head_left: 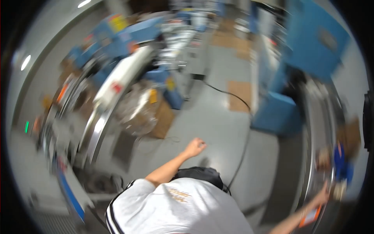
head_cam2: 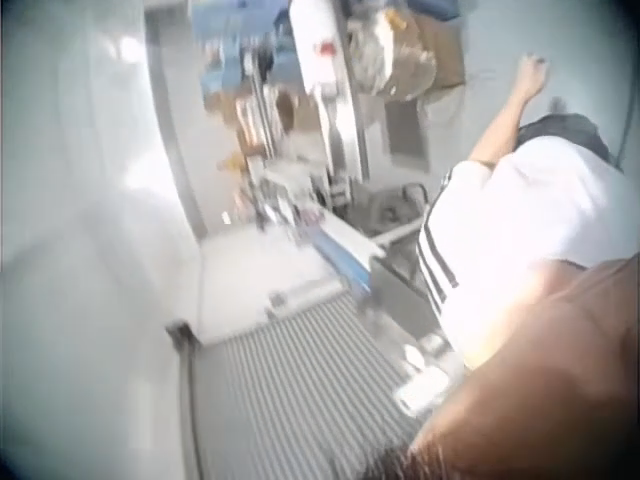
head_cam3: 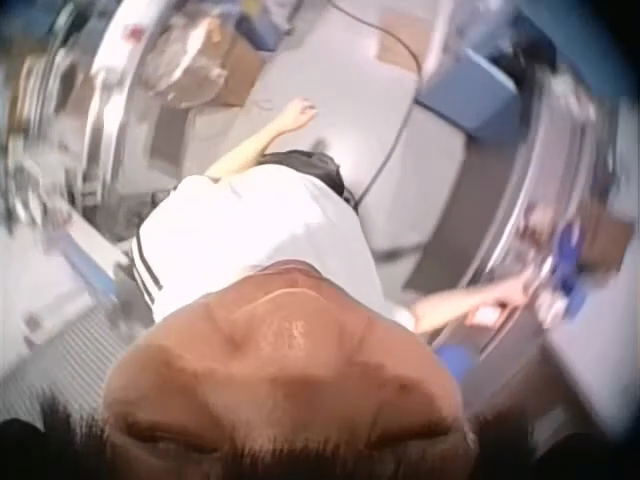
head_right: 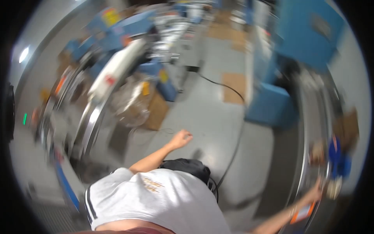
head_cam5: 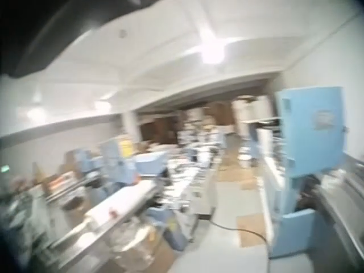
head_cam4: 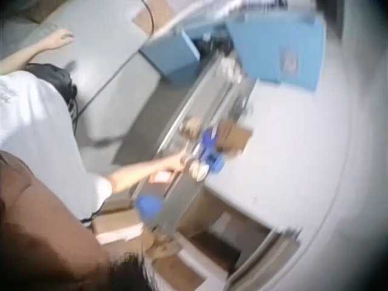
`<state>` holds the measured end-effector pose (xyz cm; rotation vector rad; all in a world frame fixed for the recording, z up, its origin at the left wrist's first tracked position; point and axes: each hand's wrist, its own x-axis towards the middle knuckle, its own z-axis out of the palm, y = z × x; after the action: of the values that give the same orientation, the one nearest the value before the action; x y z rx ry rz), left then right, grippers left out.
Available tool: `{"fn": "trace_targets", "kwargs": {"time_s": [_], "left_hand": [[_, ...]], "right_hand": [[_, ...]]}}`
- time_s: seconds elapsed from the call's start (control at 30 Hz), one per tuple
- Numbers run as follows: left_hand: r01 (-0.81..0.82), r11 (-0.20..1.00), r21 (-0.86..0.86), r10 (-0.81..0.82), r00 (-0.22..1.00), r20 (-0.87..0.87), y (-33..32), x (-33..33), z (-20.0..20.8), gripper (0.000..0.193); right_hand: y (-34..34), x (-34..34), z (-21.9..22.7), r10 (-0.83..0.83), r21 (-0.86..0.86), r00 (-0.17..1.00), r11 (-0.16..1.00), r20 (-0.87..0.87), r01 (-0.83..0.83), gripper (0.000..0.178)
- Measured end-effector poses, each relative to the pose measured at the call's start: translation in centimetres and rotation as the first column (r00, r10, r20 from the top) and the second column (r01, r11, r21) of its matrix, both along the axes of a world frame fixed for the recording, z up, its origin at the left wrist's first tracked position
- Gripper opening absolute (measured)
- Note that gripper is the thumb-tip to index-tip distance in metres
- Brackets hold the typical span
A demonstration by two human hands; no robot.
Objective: Folding stacks of paper and placing them onto a moving conveyor belt in a paper mill or factory setting.
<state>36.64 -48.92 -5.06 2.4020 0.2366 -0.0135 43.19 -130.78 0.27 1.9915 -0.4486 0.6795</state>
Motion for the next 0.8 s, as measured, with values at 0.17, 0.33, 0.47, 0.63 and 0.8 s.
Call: {"fn": "trace_targets", "kwargs": {"time_s": [0.17,0.33,0.47,0.63,0.8], "left_hand": [[-0.410,0.911,-0.054,0.392,0.897,-0.203,7.3,-6.6,-7.4,0.036],[-0.722,0.690,0.048,0.680,0.625,-0.383,12.8,-17.1,-10.2,0.035],[-0.879,0.476,0.026,0.719,0.371,-0.588,12.3,-22.3,-11.7,0.034],[-0.755,0.655,0.012,0.574,0.488,-0.657,9.5,-24.5,-13.0,0.039],[-0.312,0.946,-0.088,0.192,0.759,-0.622,14.1,-26.0,-24.8,0.033]], "right_hand": [[1.4,12.1,-1.4,0.369,0.193,0.912,0.896,0.181,-0.401,0.060],[0.3,13.6,-3.4,0.305,0.315,0.858,0.836,0.413,-0.449,0.033],[1.3,10.8,-3.0,0.157,0.404,0.818,0.808,0.554,-0.428,0.018],[17.0,5.5,3.9,0.022,0.476,0.732,0.747,0.681,-0.465,0.026],[34.7,4.1,0.4,0.343,0.327,0.626,0.626,0.700,-0.708,0.005]]}}
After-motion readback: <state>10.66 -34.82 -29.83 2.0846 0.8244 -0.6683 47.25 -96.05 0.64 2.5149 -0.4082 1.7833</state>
